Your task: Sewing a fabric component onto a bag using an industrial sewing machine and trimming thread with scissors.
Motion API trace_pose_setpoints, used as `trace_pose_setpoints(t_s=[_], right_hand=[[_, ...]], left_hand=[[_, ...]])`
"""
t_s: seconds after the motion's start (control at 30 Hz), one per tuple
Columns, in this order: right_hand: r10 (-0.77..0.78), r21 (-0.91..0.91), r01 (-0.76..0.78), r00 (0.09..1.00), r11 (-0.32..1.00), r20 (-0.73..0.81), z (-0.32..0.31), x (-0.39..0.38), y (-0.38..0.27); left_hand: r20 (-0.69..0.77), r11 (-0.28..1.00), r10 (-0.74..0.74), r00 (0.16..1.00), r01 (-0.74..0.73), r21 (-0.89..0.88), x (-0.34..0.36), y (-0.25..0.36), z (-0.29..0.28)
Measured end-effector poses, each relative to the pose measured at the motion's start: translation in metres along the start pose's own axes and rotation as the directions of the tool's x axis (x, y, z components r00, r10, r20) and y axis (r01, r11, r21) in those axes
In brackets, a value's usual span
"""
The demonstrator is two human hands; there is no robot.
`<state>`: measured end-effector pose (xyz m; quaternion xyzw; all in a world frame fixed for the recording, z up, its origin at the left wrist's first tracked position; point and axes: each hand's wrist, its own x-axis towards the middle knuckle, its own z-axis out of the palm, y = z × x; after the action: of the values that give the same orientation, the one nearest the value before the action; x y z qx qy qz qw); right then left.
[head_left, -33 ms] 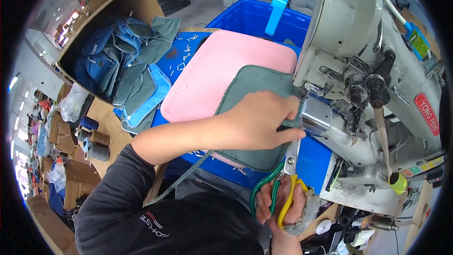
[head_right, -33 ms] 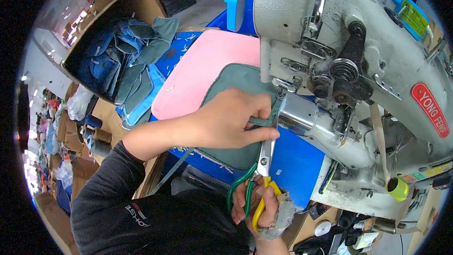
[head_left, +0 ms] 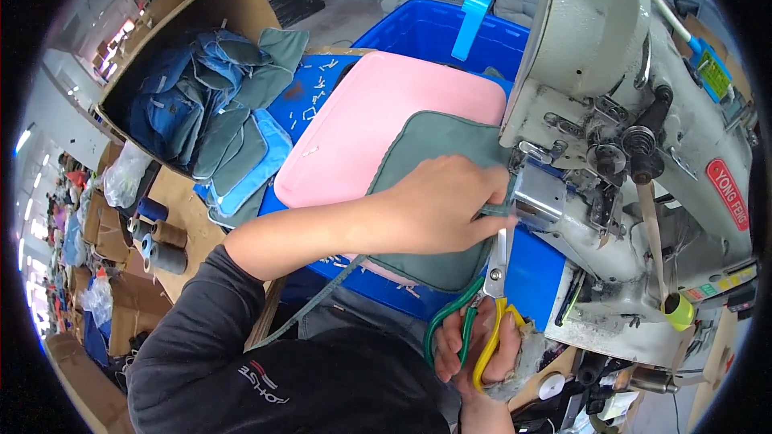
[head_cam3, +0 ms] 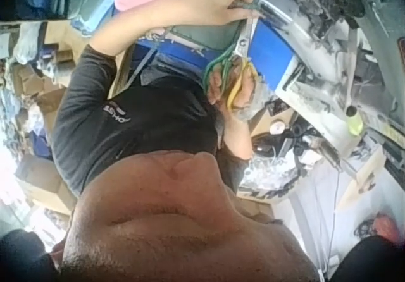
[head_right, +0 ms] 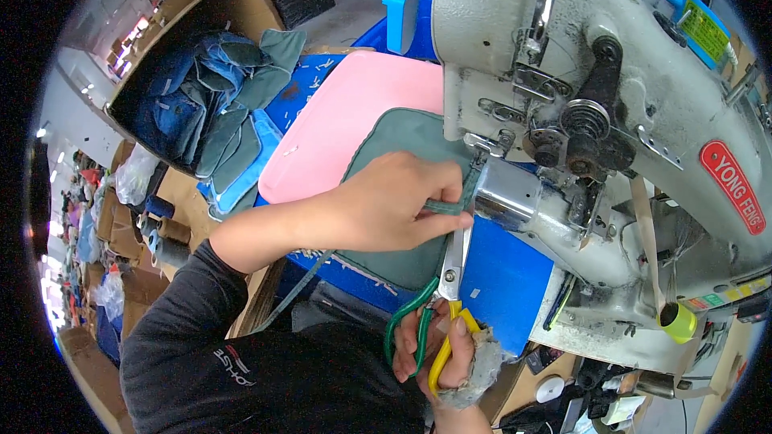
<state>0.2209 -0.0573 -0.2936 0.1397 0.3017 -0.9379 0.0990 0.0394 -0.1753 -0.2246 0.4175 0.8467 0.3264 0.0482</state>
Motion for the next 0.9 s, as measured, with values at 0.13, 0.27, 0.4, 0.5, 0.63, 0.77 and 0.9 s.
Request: trace_pose_setpoints(t_s=[0.13, 0.27, 0.4, 0.5, 0.63, 0.77, 0.9], right_hand=[[-0.012, -0.152, 0.005, 0.999, 0.988, -0.047, 0.01, 0.0, 0.002], [-0.028, -0.215, 0.012, 0.997, 0.977, -0.071, 0.012, -0.001, 0.005], [-0.034, -0.295, -0.008, 0.99, 0.956, -0.135, 0.015, 0.0, 0.009], [-0.066, -0.286, 0.034, 0.992, 0.958, -0.103, 0.01, 0.001, 0.014], [-0.061, -0.295, 0.021, 0.99, 0.955, -0.125, 0.017, 0.0, 0.01], [-0.08, -0.198, 0.039, 0.976, 0.979, -0.202, 0.021, 0.001, 0.003], [-0.044, -0.227, 0.007, 0.986, 0.974, -0.16, 0.02, 0.002, -0.001]], left_hand=[[0.009, 0.994, 0.075, 0.997, -0.075, 0.084, -0.002, -0.009, 0.002], [0.024, 0.989, 0.12, 0.993, -0.121, 0.083, 0.0, -0.01, 0.004], [0.059, 0.99, 0.071, 0.996, -0.063, -0.125, 0.0, -0.017, 0.006], [0.063, 0.978, 0.057, 0.996, -0.043, -0.202, 0.001, -0.019, 0.009], [0.064, 0.962, 0.057, 0.996, -0.037, -0.27, 0.001, -0.02, 0.01], [0.071, 0.955, 0.075, 0.995, -0.052, -0.291, 0.001, -0.025, 0.011], [-0.03, 0.93, 0.148, 0.989, -0.149, -0.336, 0.002, -0.03, 0.015]])
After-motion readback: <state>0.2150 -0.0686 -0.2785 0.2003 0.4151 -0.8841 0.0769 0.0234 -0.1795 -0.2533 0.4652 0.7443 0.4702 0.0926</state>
